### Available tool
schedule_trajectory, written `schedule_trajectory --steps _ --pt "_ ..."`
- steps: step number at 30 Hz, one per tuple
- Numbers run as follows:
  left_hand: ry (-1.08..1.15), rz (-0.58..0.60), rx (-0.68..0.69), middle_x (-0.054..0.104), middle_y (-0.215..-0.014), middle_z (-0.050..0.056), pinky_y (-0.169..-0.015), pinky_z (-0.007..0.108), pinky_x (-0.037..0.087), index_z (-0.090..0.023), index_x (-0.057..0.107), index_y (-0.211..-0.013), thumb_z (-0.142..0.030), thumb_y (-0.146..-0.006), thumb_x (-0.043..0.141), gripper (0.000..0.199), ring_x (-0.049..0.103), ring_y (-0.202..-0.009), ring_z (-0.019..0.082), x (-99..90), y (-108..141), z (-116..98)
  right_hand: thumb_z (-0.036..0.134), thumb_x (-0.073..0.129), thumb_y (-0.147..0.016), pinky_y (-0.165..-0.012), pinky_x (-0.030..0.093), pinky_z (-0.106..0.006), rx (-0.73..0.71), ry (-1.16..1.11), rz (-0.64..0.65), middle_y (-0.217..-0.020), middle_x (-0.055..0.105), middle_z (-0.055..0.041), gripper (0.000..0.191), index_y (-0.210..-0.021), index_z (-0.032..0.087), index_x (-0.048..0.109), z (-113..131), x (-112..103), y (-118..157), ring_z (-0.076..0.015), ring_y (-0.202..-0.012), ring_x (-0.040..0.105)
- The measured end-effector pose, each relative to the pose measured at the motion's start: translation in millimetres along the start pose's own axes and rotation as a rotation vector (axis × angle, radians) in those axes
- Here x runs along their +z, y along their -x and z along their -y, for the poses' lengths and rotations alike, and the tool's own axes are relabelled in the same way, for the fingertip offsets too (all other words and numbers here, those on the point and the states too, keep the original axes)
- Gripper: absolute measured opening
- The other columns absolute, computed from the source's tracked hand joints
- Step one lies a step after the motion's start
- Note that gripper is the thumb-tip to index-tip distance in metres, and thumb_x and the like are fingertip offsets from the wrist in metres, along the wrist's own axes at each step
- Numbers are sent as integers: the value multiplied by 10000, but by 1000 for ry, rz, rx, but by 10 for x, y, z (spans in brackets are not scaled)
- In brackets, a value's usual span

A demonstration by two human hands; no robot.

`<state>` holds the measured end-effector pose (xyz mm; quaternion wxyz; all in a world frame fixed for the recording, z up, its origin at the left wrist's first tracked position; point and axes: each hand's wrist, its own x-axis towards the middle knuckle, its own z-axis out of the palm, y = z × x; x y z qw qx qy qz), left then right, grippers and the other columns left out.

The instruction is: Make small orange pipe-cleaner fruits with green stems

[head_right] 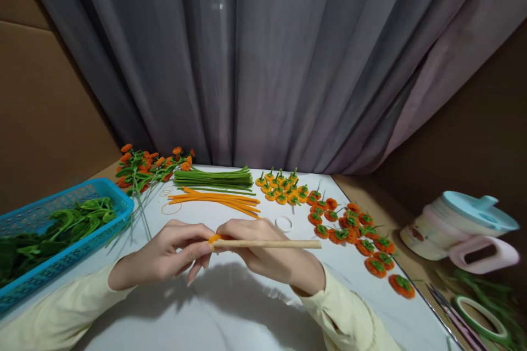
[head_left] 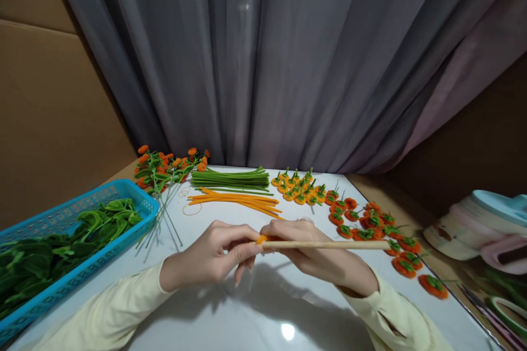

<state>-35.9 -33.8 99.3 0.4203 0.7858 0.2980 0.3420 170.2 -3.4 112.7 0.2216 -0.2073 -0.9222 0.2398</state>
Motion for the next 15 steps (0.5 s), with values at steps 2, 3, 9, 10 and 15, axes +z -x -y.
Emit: schedule_trajectory --steps 2,3,9,10,15 --pt "168 86 -126 580 -575 -7 -347 136 338 -119 561 -806 -308 -891 461 230 512 -379 53 -22 -17 18 192 391 -939 -560 343 -183 -31 32 50 -765 585 -14 169 -930 152 555 24 -43 9 -85 -623 497" --pt "247 128 -180 587 -581 -5 -326 130 326 -122 552 -805 -332 -886 470 239 509 -368 52 -34 -26 30 209 389 -941 -557 338 -186 -43 51 74 -770 579 -18 180 -930 147 558 44 -71 12 -86 -625 490" --pt "487 306 -325 602 -553 -18 -312 113 348 -134 520 -786 -372 -862 516 250 490 -332 43 -62 -60 75 143 418 -915 -554 313 -209 -60 244 166 -730 553 -7 168 -926 152 585 175 -164 27 -98 -613 476" --pt "480 315 -339 610 -558 -11 -313 112 352 -131 523 -782 -369 -862 518 251 500 -338 45 -57 -62 71 109 409 -908 -555 304 -218 -66 293 167 -729 557 -5 188 -927 162 588 186 -157 37 -101 -618 481" --pt "450 335 -323 657 -615 41 -327 122 392 -119 529 -764 -337 -861 521 239 580 -408 84 -27 -64 43 41 411 -875 -549 289 -238 -66 426 171 -726 578 -5 232 -938 175 591 205 -112 94 -114 -625 500"
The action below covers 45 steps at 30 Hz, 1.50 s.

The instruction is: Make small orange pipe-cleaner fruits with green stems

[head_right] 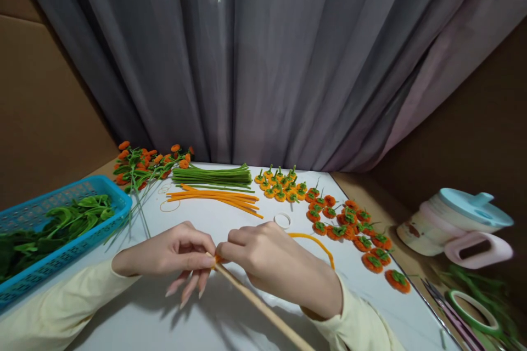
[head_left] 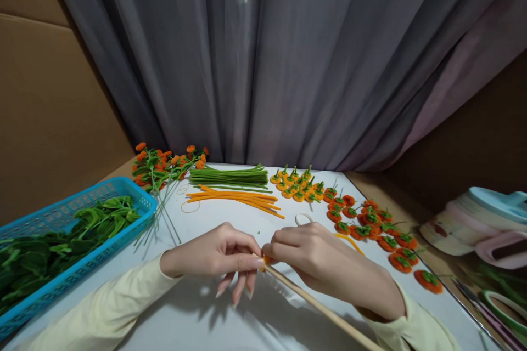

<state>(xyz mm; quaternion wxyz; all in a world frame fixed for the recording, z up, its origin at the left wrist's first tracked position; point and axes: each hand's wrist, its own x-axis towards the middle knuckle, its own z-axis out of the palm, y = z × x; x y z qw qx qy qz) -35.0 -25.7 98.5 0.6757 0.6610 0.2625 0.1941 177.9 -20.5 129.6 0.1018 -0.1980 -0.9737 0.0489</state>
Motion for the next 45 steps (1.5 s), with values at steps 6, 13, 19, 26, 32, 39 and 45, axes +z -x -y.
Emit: schedule_trajectory --steps 6,13,19,26,32,39,45 --pt "34 -19 84 675 -647 61 -312 127 402 -107 549 -831 -281 -873 510 183 609 -424 105 23 4 18 54 397 -885 -626 391 -207 -12 -259 -95 -801 619 -32 224 -985 158 567 -82 -6 14 -113 -714 563" --pt "-3 -135 159 672 -694 61 -317 135 425 -112 555 -875 -286 -882 494 184 642 -480 128 52 23 25 181 529 -870 -783 451 -266 100 -305 -329 -956 607 -75 77 -942 165 550 -113 -25 -36 -156 -889 563" --pt "-564 -279 341 678 -700 59 -444 160 496 -106 578 -934 -224 -921 400 215 647 -545 117 76 50 28 287 440 -922 -632 435 -237 259 -297 -355 -733 610 -44 253 -755 159 582 -155 -299 122 -138 -683 572" --pt "-1159 -310 556 680 -802 84 -574 242 512 -110 523 -1076 -131 -907 357 237 645 -657 161 107 37 189 338 460 -913 -591 397 -216 305 -256 62 -776 640 -31 216 -893 170 594 -15 -140 121 -132 -668 580" --pt "-1196 -330 522 651 -775 73 -592 222 498 -131 540 -1022 -138 -913 330 236 628 -669 149 88 19 210 116 415 -909 -553 340 -211 281 -114 110 -785 624 -30 116 -843 163 499 97 33 46 -112 -617 551" --pt "-1159 -337 457 628 -787 58 -627 223 481 -144 523 -1019 -139 -916 318 230 612 -696 145 78 3 216 72 428 -890 -520 280 -243 263 28 133 -754 617 -21 101 -866 164 463 87 73 52 -125 -582 532" --pt "-1238 -344 437 610 -746 60 -572 243 439 -134 531 -929 -146 -915 318 214 591 -645 159 76 2 199 -36 433 -800 -512 272 -245 228 66 178 -745 606 -11 207 -857 161 459 107 50 7 -123 -573 519"
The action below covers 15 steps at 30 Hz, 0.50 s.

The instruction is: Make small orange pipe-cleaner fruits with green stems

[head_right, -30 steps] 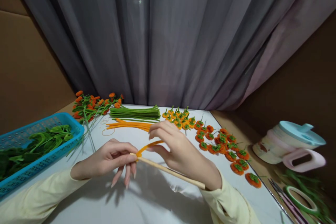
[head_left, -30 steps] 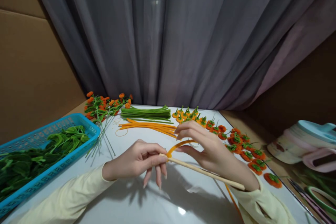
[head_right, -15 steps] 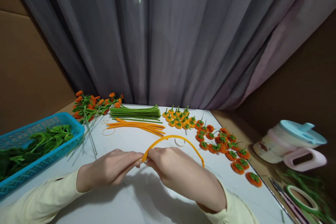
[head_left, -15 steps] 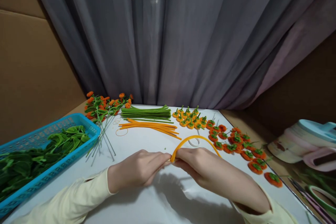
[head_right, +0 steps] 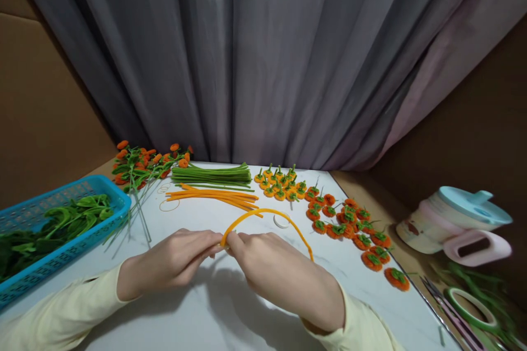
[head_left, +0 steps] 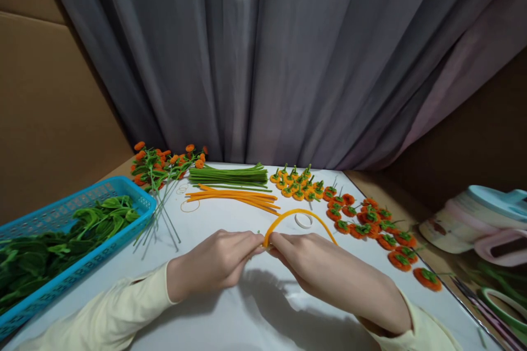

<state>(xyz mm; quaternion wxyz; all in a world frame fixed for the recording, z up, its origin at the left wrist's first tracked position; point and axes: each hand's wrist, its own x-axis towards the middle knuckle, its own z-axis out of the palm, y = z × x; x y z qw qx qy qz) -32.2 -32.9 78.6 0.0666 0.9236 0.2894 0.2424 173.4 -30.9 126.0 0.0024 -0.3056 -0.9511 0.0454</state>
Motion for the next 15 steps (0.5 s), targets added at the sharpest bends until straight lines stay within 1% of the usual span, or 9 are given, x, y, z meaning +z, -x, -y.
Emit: schedule_trajectory --steps 2,6,8,11,13,15 --pt "1 17 -30 604 -731 55 -556 250 420 -132 528 -924 -169 -925 317 214 582 -624 160 -27 -16 -10 -38 426 -800 -517 278 -239 -1 18 5 -760 611 -15 209 -839 164 461 0 -18 1 -123 -590 534" --pt "54 96 -76 599 -734 37 -567 240 404 -147 509 -944 -230 -954 279 244 572 -621 146 -74 -49 -23 -28 425 -811 -497 265 -233 11 22 5 -747 612 -5 203 -828 172 459 -5 -33 11 -112 -572 537" --pt "44 125 -78 592 -724 38 -548 246 393 -146 498 -919 -247 -959 251 269 563 -600 149 -70 -54 -18 -17 432 -819 -484 255 -232 5 16 5 -731 609 2 192 -830 173 454 -10 -25 15 -103 -544 523" --pt "51 135 -97 579 -707 43 -523 256 385 -149 470 -864 -247 -955 212 290 547 -565 154 -32 -46 -6 -10 444 -821 -477 252 -231 -11 11 10 -728 608 9 185 -837 174 454 -20 -1 17 -98 -523 513" --pt "143 138 -136 581 -717 44 -551 259 410 -155 453 -860 -244 -953 192 291 552 -582 152 0 -41 -7 -8 444 -824 -487 264 -232 -15 9 4 -743 613 10 189 -859 177 461 -24 13 13 -105 -543 532" --pt "284 134 -201 581 -732 41 -602 260 439 -165 445 -855 -258 -956 177 301 564 -623 146 26 -44 -21 -14 430 -827 -506 283 -234 -19 14 -8 -768 616 8 207 -885 180 472 -22 18 3 -115 -579 558"
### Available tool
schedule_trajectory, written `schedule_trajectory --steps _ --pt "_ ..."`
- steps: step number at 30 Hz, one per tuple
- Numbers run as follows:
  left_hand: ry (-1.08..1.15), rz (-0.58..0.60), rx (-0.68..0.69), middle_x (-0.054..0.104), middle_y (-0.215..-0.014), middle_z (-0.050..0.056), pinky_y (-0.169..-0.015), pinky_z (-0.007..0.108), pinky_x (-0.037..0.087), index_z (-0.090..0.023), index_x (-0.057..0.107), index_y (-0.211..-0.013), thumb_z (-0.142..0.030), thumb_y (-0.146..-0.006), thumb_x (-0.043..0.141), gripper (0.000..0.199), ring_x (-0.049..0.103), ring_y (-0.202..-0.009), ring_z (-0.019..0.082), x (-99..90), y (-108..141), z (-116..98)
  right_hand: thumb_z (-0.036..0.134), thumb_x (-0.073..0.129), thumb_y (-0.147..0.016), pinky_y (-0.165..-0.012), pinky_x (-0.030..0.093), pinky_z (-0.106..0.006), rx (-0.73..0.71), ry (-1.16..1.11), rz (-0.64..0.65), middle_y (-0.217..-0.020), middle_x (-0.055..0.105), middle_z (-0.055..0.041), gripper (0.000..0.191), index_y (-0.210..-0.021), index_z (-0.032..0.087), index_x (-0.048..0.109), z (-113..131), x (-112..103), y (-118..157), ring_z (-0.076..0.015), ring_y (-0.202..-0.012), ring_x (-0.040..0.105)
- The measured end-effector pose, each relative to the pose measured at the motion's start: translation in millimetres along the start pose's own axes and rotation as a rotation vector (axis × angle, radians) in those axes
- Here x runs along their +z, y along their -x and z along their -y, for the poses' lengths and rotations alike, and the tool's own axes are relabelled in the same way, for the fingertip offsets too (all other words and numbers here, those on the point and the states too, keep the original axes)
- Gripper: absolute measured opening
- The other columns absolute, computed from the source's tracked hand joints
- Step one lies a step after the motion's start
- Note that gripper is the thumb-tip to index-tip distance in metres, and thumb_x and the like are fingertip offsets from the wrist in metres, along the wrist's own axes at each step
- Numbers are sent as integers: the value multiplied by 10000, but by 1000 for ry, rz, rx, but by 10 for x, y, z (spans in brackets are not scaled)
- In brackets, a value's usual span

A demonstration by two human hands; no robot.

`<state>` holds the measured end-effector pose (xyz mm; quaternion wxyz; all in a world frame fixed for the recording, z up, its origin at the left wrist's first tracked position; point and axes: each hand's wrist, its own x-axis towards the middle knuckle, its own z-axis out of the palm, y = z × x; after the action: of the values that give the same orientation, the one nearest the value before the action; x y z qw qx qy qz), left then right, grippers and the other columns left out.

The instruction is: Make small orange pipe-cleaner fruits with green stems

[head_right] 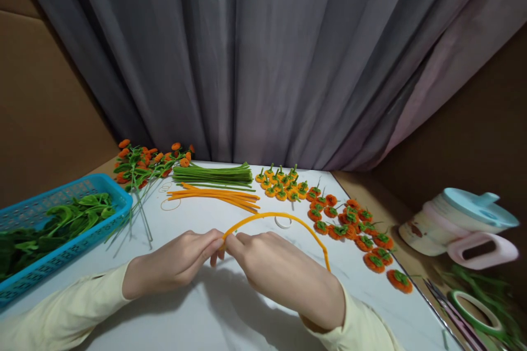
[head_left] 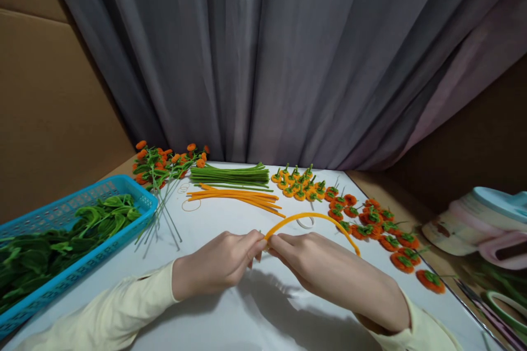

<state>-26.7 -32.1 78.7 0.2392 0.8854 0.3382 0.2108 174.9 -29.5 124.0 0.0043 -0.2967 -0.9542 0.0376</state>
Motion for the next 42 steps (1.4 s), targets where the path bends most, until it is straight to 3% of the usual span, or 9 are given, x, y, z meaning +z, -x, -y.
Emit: schedule_trajectory --steps 6,15,19,24,27,30,33,37,42 --pt "437 -66 -175 477 -573 -37 -534 218 450 -186 391 -738 -375 -962 180 361 509 -452 84 79 -15 -38 -25 401 -814 -470 290 -272 -42 175 -81 -764 579 -10 208 -876 160 473 51 23 -52 -135 -533 540" --pt "630 -182 -290 382 -449 -94 -355 160 310 -191 339 -689 -444 -944 239 373 361 -306 42 146 -31 -11 41 361 -861 -405 311 -289 -71 432 -255 -734 538 -52 199 -1031 81 455 101 225 -155 -184 -556 535" --pt "594 -205 -277 375 -442 -95 -363 158 311 -187 349 -676 -423 -947 259 370 372 -312 40 115 -46 -11 78 396 -890 -516 423 -285 -52 227 -208 -770 587 -52 134 -890 138 516 27 48 -70 -176 -620 569" --pt "579 -200 -173 371 -456 -87 -381 159 326 -187 354 -697 -399 -951 264 343 405 -337 46 62 -15 -24 232 336 -952 -707 488 -269 67 -196 -397 -944 655 -82 235 -988 173 561 -444 -335 217 -168 -826 624" --pt "578 -179 -109 386 -456 -81 -382 157 332 -184 364 -716 -405 -948 267 335 397 -340 46 45 11 -40 315 434 -921 -822 486 -298 92 -318 -466 -1065 648 -89 229 -1031 189 590 -689 -409 221 -193 -976 607" --pt "602 -150 -86 393 -464 -77 -366 152 323 -181 372 -723 -414 -943 276 334 390 -337 45 42 26 -45 319 541 -869 -941 435 -319 -75 -419 -429 -1147 621 -88 280 -1113 189 583 -665 -290 51 -194 -1095 555" --pt "622 -156 -85 380 -443 -83 -349 147 320 -175 392 -719 -401 -941 298 330 372 -318 43 50 31 -40 275 546 -871 -876 468 -265 -261 -501 -439 -1053 657 -88 244 -1083 167 598 -450 -81 -147 -155 -997 600" --pt "615 -191 -66 366 -412 -92 -328 142 314 -168 416 -730 -377 -940 311 314 356 -290 45 61 35 -37 203 485 -902 -654 485 -202 -318 -542 -608 -763 671 -67 166 -892 128 633 -232 161 -283 -116 -696 614" --pt "518 -238 -18 409 -420 -81 -336 130 333 -164 433 -750 -327 -947 308 284 395 -294 46 66 56 -15 142 484 -886 -559 441 -167 -296 -551 -744 -658 626 -46 165 -805 111 624 -202 290 -328 -92 -586 567"
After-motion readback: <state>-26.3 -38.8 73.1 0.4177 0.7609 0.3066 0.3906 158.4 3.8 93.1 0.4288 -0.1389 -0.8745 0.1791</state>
